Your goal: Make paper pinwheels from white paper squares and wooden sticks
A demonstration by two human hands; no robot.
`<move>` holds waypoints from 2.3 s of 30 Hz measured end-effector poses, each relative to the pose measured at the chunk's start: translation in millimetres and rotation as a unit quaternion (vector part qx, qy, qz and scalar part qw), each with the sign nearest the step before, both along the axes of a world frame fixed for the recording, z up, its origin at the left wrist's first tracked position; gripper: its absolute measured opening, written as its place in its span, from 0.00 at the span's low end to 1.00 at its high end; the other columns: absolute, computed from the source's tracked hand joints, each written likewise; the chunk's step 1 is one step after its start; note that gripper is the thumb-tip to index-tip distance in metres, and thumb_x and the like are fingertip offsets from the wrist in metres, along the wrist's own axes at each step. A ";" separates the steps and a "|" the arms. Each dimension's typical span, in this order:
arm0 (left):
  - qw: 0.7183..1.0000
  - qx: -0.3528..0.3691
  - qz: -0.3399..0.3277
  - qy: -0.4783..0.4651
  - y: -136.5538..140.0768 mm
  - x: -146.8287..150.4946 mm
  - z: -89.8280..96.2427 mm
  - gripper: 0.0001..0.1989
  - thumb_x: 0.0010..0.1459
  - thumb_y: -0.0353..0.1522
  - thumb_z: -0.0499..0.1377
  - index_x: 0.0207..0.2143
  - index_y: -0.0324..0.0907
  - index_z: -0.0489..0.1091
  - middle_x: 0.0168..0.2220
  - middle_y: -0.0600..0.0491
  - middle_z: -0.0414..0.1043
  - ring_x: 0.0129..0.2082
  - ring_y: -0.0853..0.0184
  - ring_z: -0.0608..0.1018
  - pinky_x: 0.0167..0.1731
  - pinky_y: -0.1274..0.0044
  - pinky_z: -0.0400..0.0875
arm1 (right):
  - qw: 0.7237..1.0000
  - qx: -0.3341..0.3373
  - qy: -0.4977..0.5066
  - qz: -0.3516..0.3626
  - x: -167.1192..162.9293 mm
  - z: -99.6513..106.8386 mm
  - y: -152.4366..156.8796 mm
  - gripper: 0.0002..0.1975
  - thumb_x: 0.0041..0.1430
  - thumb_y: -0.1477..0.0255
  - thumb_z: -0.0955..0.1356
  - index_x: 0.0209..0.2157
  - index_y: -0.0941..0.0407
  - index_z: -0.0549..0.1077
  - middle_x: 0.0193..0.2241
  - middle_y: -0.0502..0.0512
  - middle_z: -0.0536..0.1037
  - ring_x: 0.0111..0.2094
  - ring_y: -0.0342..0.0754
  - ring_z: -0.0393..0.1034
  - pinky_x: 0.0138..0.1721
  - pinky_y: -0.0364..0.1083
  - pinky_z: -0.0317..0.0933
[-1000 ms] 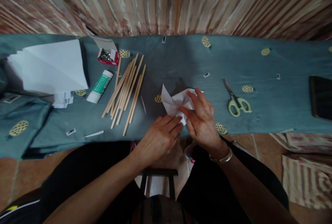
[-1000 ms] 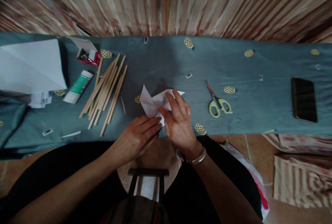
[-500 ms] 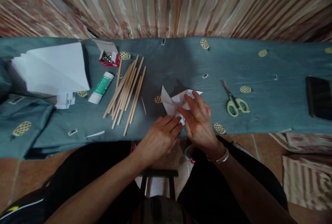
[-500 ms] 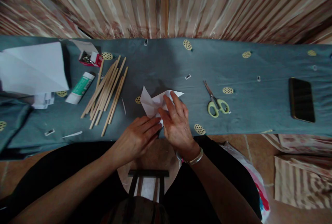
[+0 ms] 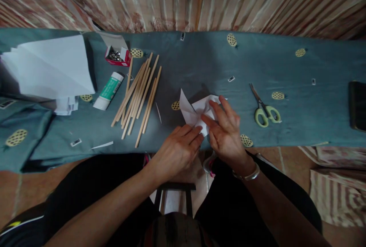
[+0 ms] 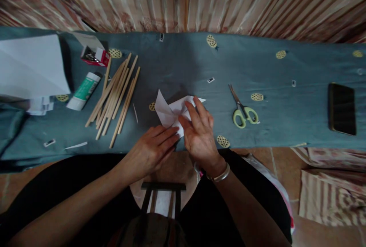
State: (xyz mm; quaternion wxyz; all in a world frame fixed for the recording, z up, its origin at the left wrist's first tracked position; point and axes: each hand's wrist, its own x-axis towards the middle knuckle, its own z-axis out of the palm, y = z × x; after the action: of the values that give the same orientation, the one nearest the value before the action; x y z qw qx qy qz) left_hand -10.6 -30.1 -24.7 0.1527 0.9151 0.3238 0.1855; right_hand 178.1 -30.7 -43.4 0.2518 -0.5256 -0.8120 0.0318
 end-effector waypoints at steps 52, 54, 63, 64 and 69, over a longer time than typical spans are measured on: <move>0.662 -0.545 0.226 -0.463 20.7 -27.5 -1.4 0.35 0.55 0.36 0.67 0.61 0.42 0.57 0.57 0.39 0.72 0.57 0.56 0.75 0.58 0.59 0.69 | 0.989 -0.076 0.127 -0.021 10.7 3.5 0.9 0.23 0.67 0.76 0.58 0.61 0.57 0.67 0.65 0.65 0.63 0.68 0.54 0.54 0.65 0.59 0.56; 0.643 -0.557 0.232 -0.472 22.6 -23.8 -2.1 0.35 0.53 0.34 0.68 0.60 0.42 0.58 0.55 0.42 0.73 0.55 0.58 0.77 0.59 0.61 0.68 | 0.983 -0.077 0.159 -0.048 13.0 3.9 3.3 0.24 0.66 0.75 0.60 0.63 0.57 0.64 0.64 0.64 0.65 0.67 0.53 0.57 0.65 0.57 0.57; 0.631 -0.560 0.217 -0.492 38.0 -2.1 -12.1 0.41 0.42 0.30 0.74 0.58 0.41 0.61 0.46 0.47 0.79 0.47 0.60 0.79 0.53 0.66 0.70 | 0.972 -0.118 0.197 -0.051 20.6 8.6 2.3 0.27 0.58 0.80 0.60 0.59 0.53 0.68 0.67 0.59 0.60 0.67 0.53 0.56 0.66 0.59 0.56; 0.636 -0.556 0.213 -0.491 39.7 -0.5 -12.5 0.42 0.42 0.30 0.74 0.58 0.42 0.61 0.44 0.48 0.79 0.46 0.60 0.80 0.52 0.66 0.71 | 0.972 -0.123 0.195 -0.039 23.1 9.8 1.5 0.28 0.57 0.82 0.61 0.57 0.52 0.70 0.68 0.57 0.59 0.68 0.53 0.54 0.66 0.58 0.55; 0.665 -0.542 0.196 -0.475 45.6 6.0 -9.9 0.45 0.41 0.32 0.74 0.61 0.42 0.59 0.39 0.50 0.80 0.40 0.61 0.81 0.43 0.71 0.74 | 0.964 -0.165 0.207 0.002 37.3 16.9 0.9 0.21 0.53 0.81 0.66 0.45 0.47 0.78 0.70 0.47 0.55 0.71 0.56 0.46 0.68 0.61 0.49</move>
State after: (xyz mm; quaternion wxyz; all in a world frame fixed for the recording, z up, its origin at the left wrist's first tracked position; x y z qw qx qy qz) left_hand -4.6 15.5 -34.6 0.7152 0.3738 0.4225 0.4128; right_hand 215.4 -29.8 -26.5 0.3241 -0.5403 -0.7266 0.2739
